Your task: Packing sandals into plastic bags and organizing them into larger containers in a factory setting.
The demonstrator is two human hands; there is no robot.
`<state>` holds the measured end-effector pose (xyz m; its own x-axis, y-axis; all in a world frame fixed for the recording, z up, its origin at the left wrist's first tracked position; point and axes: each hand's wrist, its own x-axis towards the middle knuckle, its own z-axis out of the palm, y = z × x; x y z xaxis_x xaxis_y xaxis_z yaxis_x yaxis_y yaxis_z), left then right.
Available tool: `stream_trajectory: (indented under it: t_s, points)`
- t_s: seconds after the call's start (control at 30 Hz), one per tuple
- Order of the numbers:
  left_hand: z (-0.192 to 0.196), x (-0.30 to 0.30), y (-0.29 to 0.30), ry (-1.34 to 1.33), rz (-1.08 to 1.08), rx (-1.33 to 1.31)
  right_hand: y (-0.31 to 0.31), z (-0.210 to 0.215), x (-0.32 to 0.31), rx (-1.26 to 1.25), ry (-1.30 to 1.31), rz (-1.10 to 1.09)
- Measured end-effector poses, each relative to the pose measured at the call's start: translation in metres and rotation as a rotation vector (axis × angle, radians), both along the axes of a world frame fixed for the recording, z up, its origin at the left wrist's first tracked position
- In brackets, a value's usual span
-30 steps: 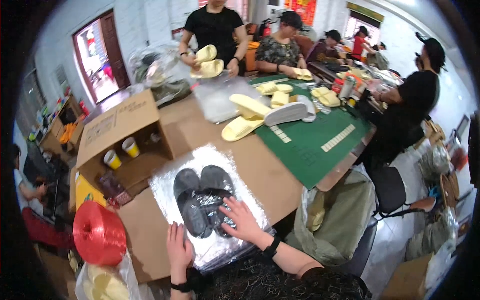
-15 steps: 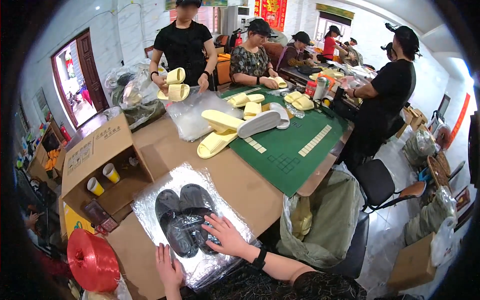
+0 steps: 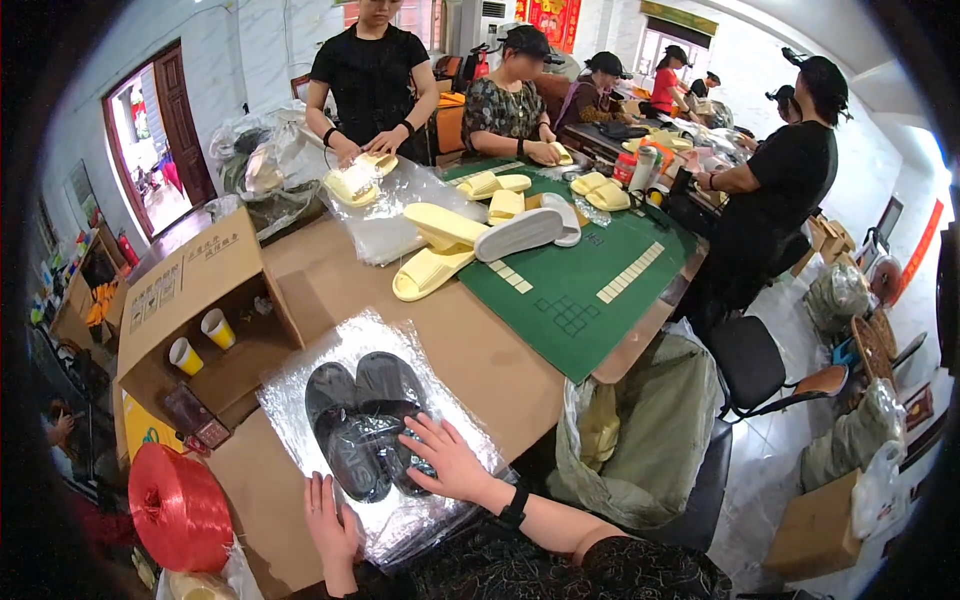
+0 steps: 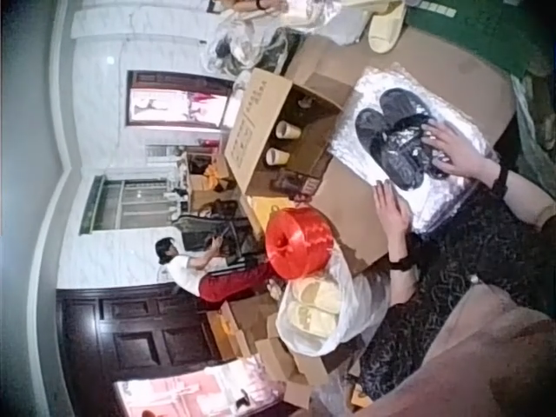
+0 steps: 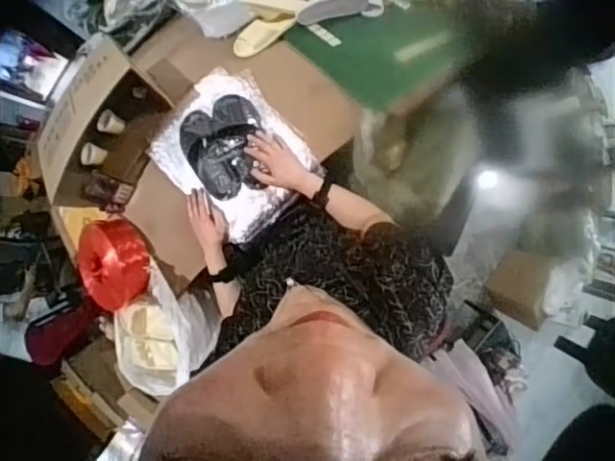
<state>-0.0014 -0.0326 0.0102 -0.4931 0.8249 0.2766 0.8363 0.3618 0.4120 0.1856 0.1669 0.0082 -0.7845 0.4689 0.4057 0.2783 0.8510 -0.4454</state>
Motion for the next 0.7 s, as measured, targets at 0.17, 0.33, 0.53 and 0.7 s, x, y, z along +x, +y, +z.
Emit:
stream_trajectory:
  t_s: [0.17,0.33,0.53,0.7]
  points:
    - [-0.0034,-0.0010,-0.0008,0.002,-0.004,0.020,0.0000,0.0000,0.0001,0.003,0.000,-0.005]
    - [-0.0021,0.0006,-0.0006,-0.012,-0.008,0.023,-0.0015,-0.0004,0.0018,-0.006,-0.013,-0.011]
    - [-0.0006,0.0007,-0.0044,-0.002,-0.015,0.042,-0.0027,-0.0033,-0.0032,-0.023,-0.040,0.002]
    - [-0.0052,-0.0056,-0.0006,-0.002,-0.027,0.099,-0.0001,-0.0049,-0.0060,-0.036,-0.022,0.017]
